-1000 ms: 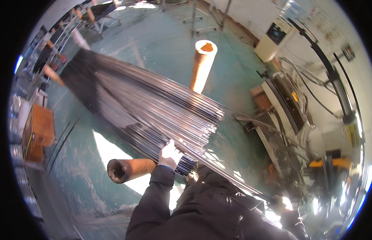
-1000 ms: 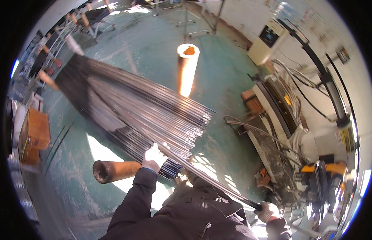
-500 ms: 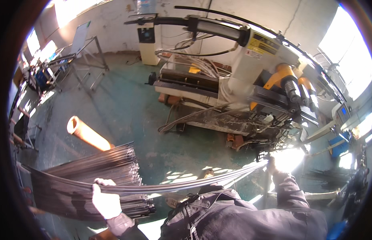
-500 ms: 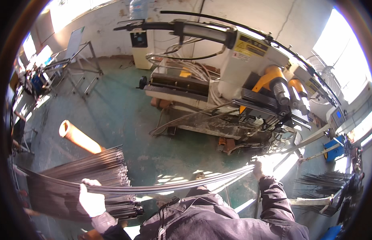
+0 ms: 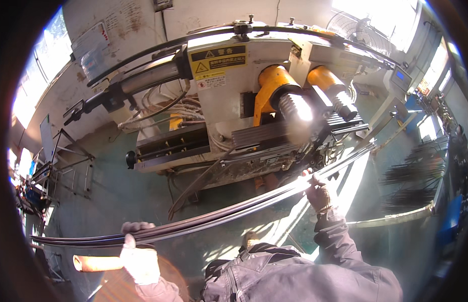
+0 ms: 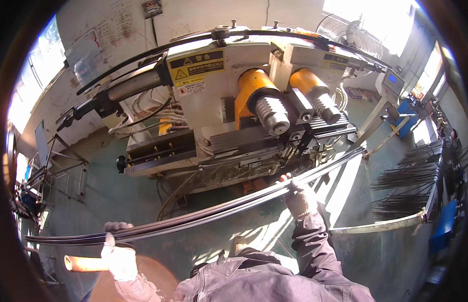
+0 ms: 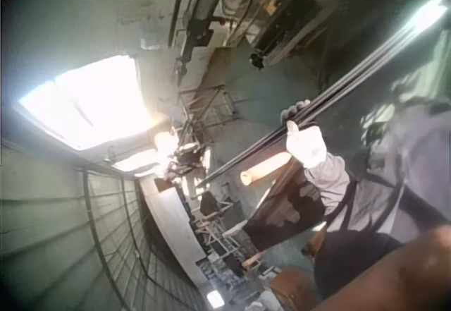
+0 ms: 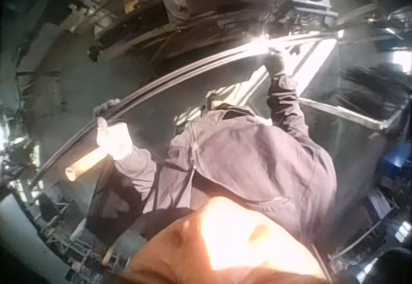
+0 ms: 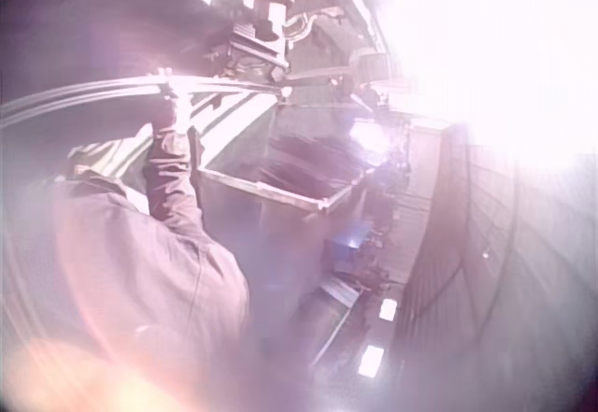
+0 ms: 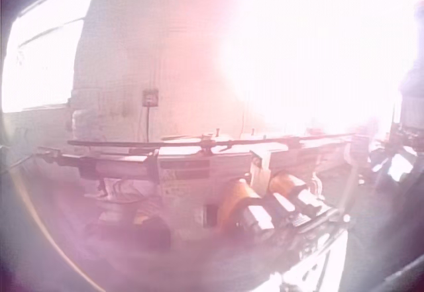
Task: The person repeatedly picks up bundles of long metal rods from a floor stack and feeds them into a bending machine. The rods are guided through rollers and emerge as curved pieces, which are then placed into a collection rack. The process is repeated continuously throughout the clip.
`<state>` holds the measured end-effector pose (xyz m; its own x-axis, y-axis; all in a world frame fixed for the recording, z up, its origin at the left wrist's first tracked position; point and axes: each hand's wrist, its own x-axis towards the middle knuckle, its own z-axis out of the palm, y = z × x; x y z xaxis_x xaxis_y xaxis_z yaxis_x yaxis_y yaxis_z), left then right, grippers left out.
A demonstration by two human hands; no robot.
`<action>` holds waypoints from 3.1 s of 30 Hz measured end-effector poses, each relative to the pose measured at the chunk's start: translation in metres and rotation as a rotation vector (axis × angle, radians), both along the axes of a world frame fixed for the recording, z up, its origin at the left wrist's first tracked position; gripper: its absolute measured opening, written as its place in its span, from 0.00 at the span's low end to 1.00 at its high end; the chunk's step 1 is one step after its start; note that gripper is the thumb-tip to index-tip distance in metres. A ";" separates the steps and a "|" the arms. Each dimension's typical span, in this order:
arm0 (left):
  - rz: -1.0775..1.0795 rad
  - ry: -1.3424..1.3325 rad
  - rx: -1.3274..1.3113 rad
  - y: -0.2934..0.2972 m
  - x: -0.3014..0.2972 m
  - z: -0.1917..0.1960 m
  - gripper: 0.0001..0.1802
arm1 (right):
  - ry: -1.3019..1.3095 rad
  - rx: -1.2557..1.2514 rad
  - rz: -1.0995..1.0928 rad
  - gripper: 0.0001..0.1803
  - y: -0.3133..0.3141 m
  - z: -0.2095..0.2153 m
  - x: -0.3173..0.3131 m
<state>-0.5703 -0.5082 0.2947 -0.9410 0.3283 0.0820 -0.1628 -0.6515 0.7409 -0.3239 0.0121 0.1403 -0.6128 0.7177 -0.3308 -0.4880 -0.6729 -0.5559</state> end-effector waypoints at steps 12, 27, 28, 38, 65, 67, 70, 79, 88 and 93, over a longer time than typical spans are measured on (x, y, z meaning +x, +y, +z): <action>0.168 -0.325 -0.006 0.057 -0.147 -0.049 0.12 | -0.902 1.586 -0.592 0.12 0.119 0.028 -0.043; -0.083 -0.477 -0.216 0.221 -0.186 -0.084 0.24 | -1.594 1.537 -0.294 0.14 0.205 0.012 -0.133; -0.167 -0.410 -0.092 0.224 -0.184 -0.086 0.24 | -1.626 1.572 -0.247 0.13 0.210 0.011 -0.133; 0.035 -0.470 -0.064 0.202 -0.227 -0.097 0.24 | -0.818 0.782 -0.645 0.21 0.205 -0.001 -0.154; 0.022 -0.231 -0.365 0.298 -0.147 -0.120 0.21 | -0.925 0.708 -0.130 0.18 0.109 -0.114 -0.012; -0.092 -0.396 -0.281 0.308 -0.140 -0.112 0.21 | -1.101 1.056 -0.048 0.16 0.102 -0.120 -0.023; -0.093 -0.691 0.000 0.304 -0.138 -0.095 0.18 | -1.000 1.038 0.032 0.16 0.083 -0.133 -0.033; 0.136 -0.465 0.185 0.100 -0.264 -0.089 0.19 | -0.778 -0.021 0.152 0.17 0.019 -0.217 0.038; 0.317 -0.282 0.112 -0.120 -0.412 -0.095 0.20 | -1.128 0.086 0.210 0.15 -0.107 -0.228 0.016; 0.274 -0.266 0.036 -0.140 -0.419 -0.102 0.33 | -1.148 0.163 0.196 0.15 -0.143 -0.224 0.009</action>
<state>-0.9896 -0.6485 0.1927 -0.9834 0.0633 -0.1701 -0.1627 -0.7227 0.6717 -0.3144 -0.1305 -0.0836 -0.1195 0.7294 -0.6736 0.4594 -0.5608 -0.6888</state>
